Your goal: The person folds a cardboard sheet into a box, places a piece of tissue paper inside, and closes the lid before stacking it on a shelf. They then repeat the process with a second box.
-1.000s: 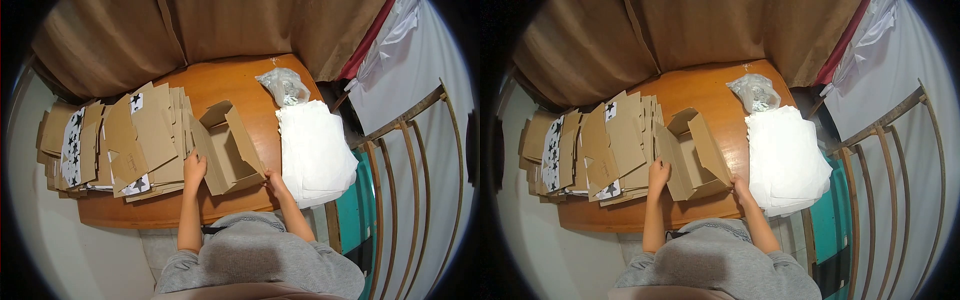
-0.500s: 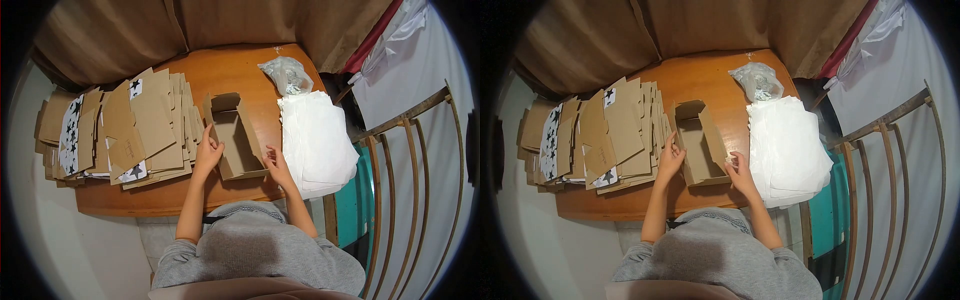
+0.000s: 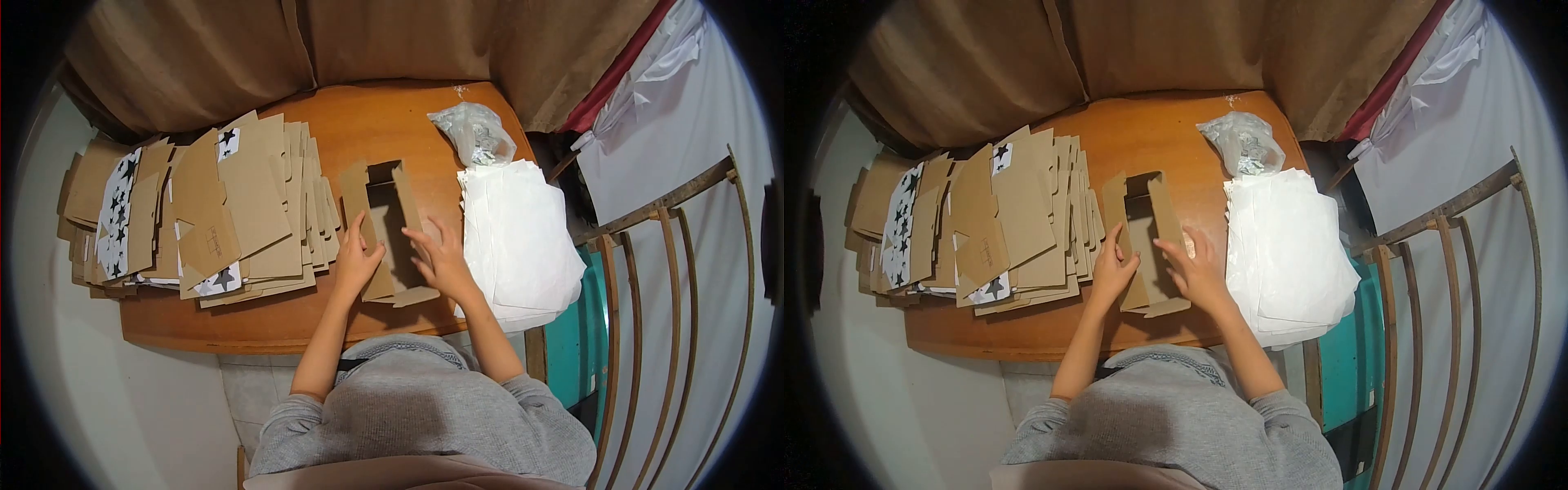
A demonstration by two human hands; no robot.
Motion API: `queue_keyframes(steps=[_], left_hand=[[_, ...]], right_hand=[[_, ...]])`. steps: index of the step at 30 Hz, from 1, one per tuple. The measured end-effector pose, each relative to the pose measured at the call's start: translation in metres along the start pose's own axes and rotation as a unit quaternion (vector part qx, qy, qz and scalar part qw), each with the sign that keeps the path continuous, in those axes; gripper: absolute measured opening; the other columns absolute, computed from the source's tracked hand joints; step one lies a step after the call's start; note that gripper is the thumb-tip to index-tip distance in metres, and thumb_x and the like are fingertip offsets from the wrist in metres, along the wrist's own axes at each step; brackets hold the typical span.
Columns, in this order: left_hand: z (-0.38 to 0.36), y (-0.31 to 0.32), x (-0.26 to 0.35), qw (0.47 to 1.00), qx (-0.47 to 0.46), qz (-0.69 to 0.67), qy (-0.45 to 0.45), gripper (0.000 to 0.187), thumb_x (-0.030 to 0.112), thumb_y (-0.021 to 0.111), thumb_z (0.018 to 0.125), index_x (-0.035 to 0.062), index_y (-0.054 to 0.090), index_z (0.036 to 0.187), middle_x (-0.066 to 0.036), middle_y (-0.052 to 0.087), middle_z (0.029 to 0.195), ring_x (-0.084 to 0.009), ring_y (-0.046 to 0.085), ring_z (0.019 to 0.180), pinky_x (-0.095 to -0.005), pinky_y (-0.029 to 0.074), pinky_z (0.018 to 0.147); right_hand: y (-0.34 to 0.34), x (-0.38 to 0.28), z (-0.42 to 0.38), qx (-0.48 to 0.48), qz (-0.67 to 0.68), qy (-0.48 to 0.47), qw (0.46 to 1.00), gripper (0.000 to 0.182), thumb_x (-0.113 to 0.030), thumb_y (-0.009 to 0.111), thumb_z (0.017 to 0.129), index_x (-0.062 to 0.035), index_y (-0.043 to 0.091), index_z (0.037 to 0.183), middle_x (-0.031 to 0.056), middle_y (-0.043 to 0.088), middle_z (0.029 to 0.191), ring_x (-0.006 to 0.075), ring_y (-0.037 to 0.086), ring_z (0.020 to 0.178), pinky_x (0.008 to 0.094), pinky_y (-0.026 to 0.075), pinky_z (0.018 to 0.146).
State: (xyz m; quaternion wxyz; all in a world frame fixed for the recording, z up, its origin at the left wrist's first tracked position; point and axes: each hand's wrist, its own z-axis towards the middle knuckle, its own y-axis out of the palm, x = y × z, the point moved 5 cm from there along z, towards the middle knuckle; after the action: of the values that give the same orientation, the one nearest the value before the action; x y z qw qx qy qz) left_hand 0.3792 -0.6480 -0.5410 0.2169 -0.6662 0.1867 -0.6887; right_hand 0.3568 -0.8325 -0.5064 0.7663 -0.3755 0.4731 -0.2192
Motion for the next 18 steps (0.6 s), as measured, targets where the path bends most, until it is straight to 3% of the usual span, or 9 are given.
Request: queue_keyframes(steps=[2, 3, 7, 9, 10, 12, 14, 16, 18], left_hand=[[-0.004, 0.000, 0.002, 1.000, -0.001, 0.009, 0.002, 0.073, 0.019, 0.068, 0.075, 0.0067, 0.035, 0.139, -0.010, 0.049, 0.081, -0.0206, 0.049, 0.070, -0.0337, 0.045, 0.065], [-0.005, 0.000, 0.006, 1.000, 0.015, 0.021, 0.005, 0.071, 0.020, 0.066, 0.075, 0.0082, 0.037, 0.138, -0.009, 0.047, 0.081, -0.0204, 0.049, 0.068, -0.0332, 0.044, 0.062], [-0.005, 0.010, 0.000, 0.991, 0.074, 0.097, 0.054, 0.068, 0.024, 0.063, 0.076, 0.0114, 0.039, 0.138, -0.008, 0.047, 0.082, -0.0217, 0.050, 0.066, -0.0343, 0.045, 0.059], [-0.005, 0.011, -0.002, 0.993, 0.077, 0.080, 0.047, 0.068, 0.024, 0.062, 0.076, 0.0120, 0.038, 0.138, -0.008, 0.047, 0.082, -0.0220, 0.051, 0.066, -0.0346, 0.045, 0.058], [-0.006, 0.010, 0.000, 0.994, 0.077, 0.065, 0.038, 0.068, 0.025, 0.062, 0.076, 0.0127, 0.038, 0.138, -0.008, 0.047, 0.082, -0.0223, 0.051, 0.066, -0.0349, 0.045, 0.058], [-0.007, 0.006, 0.004, 0.996, 0.063, 0.064, 0.022, 0.068, 0.025, 0.062, 0.075, 0.0133, 0.038, 0.138, -0.008, 0.046, 0.082, -0.0222, 0.051, 0.066, -0.0348, 0.045, 0.058], [-0.009, 0.001, 0.009, 0.997, 0.050, 0.064, 0.006, 0.069, 0.025, 0.063, 0.075, 0.0139, 0.038, 0.138, -0.007, 0.046, 0.081, -0.0222, 0.051, 0.065, -0.0348, 0.045, 0.058], [-0.008, 0.000, 0.012, 0.998, 0.016, 0.067, -0.013, 0.068, 0.025, 0.062, 0.075, 0.0125, 0.038, 0.137, -0.014, 0.057, 0.109, -0.0263, 0.057, 0.074, -0.0390, 0.049, 0.064], [-0.007, -0.001, 0.010, 0.997, 0.012, 0.071, -0.018, 0.068, 0.026, 0.062, 0.075, 0.0127, 0.038, 0.137, -0.014, 0.057, 0.108, -0.0268, 0.058, 0.074, -0.0390, 0.049, 0.063]], right_hand=[[-0.015, -0.006, 0.013, 0.042, -0.033, 0.030, 0.998, 0.047, -0.020, 0.068, 0.081, -0.0239, 0.052, 0.125, 0.0226, 0.034, 0.136, 0.0431, 0.034, 0.125, 0.0491, 0.031, 0.103], [-0.021, -0.009, 0.019, 0.091, -0.035, 0.015, 0.995, 0.042, -0.025, 0.068, 0.079, -0.0182, 0.056, 0.119, 0.0209, 0.039, 0.132, 0.0438, 0.036, 0.121, 0.0522, 0.032, 0.100], [-0.027, -0.016, 0.052, 0.120, -0.080, -0.036, 0.989, 0.032, -0.026, 0.067, 0.079, -0.0104, 0.063, 0.107, 0.0201, 0.046, 0.126, 0.0411, 0.037, 0.122, 0.0499, 0.033, 0.099], [-0.021, -0.013, 0.075, 0.099, -0.183, -0.046, 0.977, 0.021, -0.023, 0.067, 0.079, -0.0073, 0.066, 0.093, 0.0176, 0.053, 0.116, 0.0356, 0.046, 0.115, 0.0456, 0.038, 0.093], [-0.021, -0.012, 0.087, 0.099, -0.184, -0.047, 0.977, 0.021, -0.023, 0.067, 0.079, -0.0073, 0.066, 0.093, 0.0176, 0.053, 0.116, 0.0356, 0.046, 0.115, 0.0456, 0.038, 0.093], [-0.009, -0.004, 0.112, -0.018, -0.281, 0.013, 0.960, 0.012, -0.014, 0.066, 0.074, -0.0071, 0.067, 0.083, 0.0121, 0.057, 0.105, 0.0303, 0.051, 0.107, 0.0417, 0.041, 0.085], [-0.001, 0.002, 0.133, -0.020, -0.313, 0.004, 0.950, 0.013, -0.013, 0.064, 0.074, -0.0074, 0.066, 0.085, 0.0106, 0.056, 0.103, 0.0293, 0.051, 0.104, 0.0415, 0.041, 0.083], [0.005, 0.005, 0.152, -0.020, -0.345, -0.006, 0.938, 0.014, -0.012, 0.062, 0.075, -0.0077, 0.066, 0.087, 0.0092, 0.056, 0.102, 0.0282, 0.052, 0.101, 0.0413, 0.041, 0.080], [0.011, 0.014, 0.166, -0.069, -0.356, 0.061, 0.930, 0.032, -0.013, 0.056, 0.078, -0.0114, 0.062, 0.109, 0.0130, 0.052, 0.119, 0.0298, 0.050, 0.110, 0.0433, 0.040, 0.086]])
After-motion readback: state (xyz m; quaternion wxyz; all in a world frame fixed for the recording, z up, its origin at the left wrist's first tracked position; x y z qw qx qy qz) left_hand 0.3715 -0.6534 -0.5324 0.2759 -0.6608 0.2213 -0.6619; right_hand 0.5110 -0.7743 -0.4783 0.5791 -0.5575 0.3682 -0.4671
